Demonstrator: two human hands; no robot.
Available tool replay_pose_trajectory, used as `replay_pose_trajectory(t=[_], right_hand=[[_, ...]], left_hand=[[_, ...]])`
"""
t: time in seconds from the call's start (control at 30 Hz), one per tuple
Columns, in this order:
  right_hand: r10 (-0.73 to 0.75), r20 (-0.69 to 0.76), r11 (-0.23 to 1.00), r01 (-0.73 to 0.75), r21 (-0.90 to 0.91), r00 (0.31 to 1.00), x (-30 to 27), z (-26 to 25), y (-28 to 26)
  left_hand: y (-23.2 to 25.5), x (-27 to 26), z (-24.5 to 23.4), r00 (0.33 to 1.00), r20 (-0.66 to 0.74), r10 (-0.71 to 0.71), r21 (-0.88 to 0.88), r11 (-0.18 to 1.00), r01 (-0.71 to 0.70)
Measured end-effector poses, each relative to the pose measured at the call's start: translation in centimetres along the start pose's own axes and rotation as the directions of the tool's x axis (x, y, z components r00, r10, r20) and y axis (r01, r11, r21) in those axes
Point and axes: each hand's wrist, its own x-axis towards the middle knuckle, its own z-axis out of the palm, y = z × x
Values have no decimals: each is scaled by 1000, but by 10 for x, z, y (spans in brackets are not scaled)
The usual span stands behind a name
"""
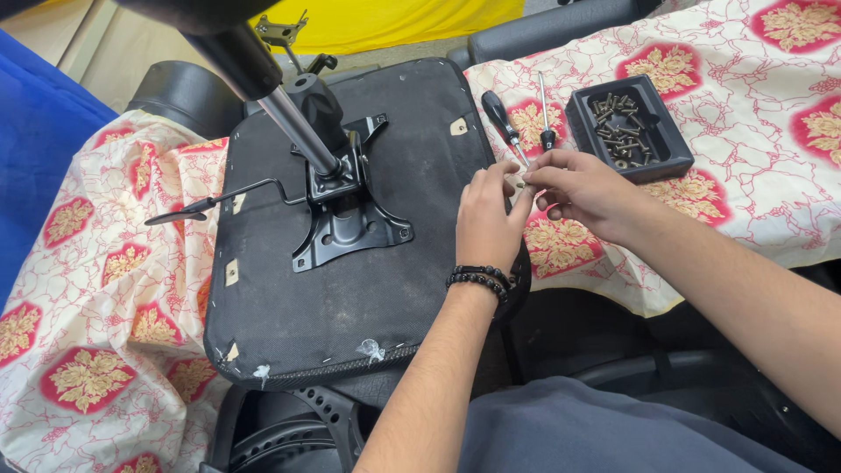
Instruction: The person uses a screwdriver to remove screws from a black plastic chair base, then flips the chair seat over and aligns the gas lift mechanism. They insert screws into the seat base and tighten them with the screwdriver to secure the mechanism.
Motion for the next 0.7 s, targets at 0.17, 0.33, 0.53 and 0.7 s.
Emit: replay_pose_trajectory(t=[0.17,0.33,0.53,0.7], right_hand=[[13,31,998,-15,53,999,3,-9,7],[43,87,998,-48,49,995,11,-26,16],[-171,-127,883,95,-459,977,70,-137,24],[-95,-53,202,-32,-979,994,116,-217,45]], left_hand=[[-2,1,7,1000,11,13,-95,995,-11],[-4,7,16,998,31,-53,-95,994,56],[-10,17,15,994,59,-87,-117,989,93],[-7,22,21,983,107,-149,-124,979,162]])
